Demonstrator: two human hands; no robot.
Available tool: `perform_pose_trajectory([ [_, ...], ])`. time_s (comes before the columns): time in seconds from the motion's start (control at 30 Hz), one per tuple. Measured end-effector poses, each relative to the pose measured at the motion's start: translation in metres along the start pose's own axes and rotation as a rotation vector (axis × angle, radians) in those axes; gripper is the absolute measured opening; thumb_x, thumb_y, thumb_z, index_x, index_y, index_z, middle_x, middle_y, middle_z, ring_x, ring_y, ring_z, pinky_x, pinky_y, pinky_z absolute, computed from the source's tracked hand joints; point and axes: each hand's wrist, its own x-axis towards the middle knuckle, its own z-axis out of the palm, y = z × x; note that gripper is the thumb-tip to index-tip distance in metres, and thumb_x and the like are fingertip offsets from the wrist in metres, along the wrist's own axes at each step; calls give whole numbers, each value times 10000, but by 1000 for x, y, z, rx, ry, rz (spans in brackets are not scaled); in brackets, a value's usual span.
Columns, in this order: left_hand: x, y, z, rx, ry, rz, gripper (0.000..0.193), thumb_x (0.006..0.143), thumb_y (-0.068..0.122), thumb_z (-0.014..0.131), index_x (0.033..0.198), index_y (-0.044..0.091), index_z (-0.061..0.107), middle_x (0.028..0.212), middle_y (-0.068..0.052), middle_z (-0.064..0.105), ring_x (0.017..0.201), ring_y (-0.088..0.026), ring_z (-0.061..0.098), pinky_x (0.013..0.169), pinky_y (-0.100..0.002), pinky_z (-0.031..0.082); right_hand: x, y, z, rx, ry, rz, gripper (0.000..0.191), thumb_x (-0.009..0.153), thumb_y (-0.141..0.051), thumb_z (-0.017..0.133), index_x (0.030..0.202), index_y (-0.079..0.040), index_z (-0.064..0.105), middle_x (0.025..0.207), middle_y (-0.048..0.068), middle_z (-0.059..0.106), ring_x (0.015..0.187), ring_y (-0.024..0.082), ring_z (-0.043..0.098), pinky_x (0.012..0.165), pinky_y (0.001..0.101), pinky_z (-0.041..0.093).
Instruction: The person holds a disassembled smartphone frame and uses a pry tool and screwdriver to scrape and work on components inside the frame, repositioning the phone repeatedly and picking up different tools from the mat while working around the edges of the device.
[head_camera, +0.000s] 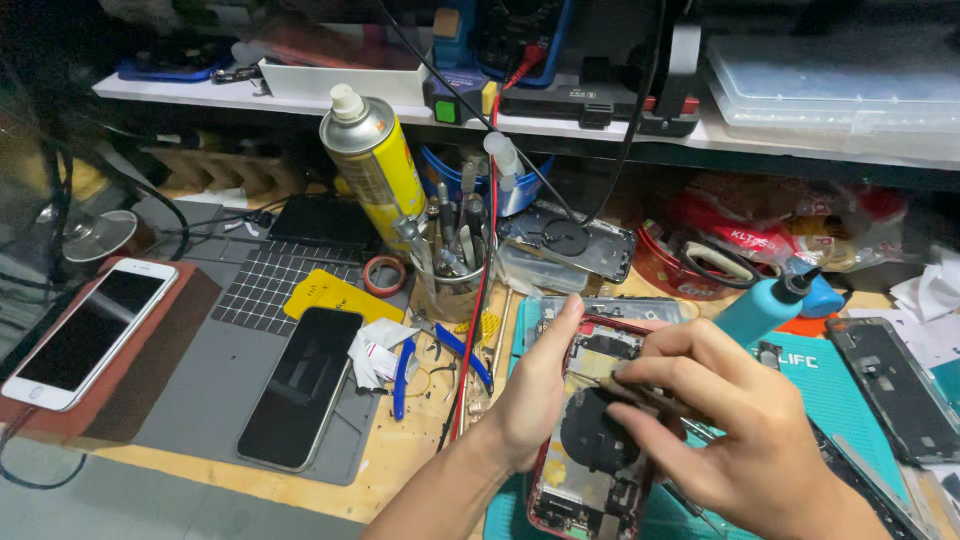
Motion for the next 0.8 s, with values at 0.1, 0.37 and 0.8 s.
perform_pose_trajectory([
  [0.1, 1, -1, 1, 7, 46, -2, 573, 1148, 488, 315, 1389, 43, 585, 1249, -75, 676, 1094, -166, 642, 967, -324, 522, -1, -1, -1, 8, 6, 7, 265, 722, -98, 828, 969, -64, 739, 951, 56, 662, 790, 155, 680, 653, 257, 564],
  [0.37, -1, 0, 1, -20, 4, 2, 581, 1155, 486, 319, 1415, 34, 572, 1278, -86, 663, 1122, -170, 638, 996, -324, 518, -2, 0, -2, 43, -18, 70, 217, 792, -106, 831, 993, -83, 753, 988, 25, 682, 843, 138, 671, 679, 239, 562],
  [0.8, 2, 2, 3, -32, 13, 13, 584, 1167, 486, 319, 1427, 30, 574, 1274, -83, 658, 1125, -169, 629, 1002, -322, 503, 5, -2, -4, 51, -29, 65, 203, 739, -80, 825, 929, -57, 755, 896, 29, 694, 769, 137, 675, 617, 239, 562],
])
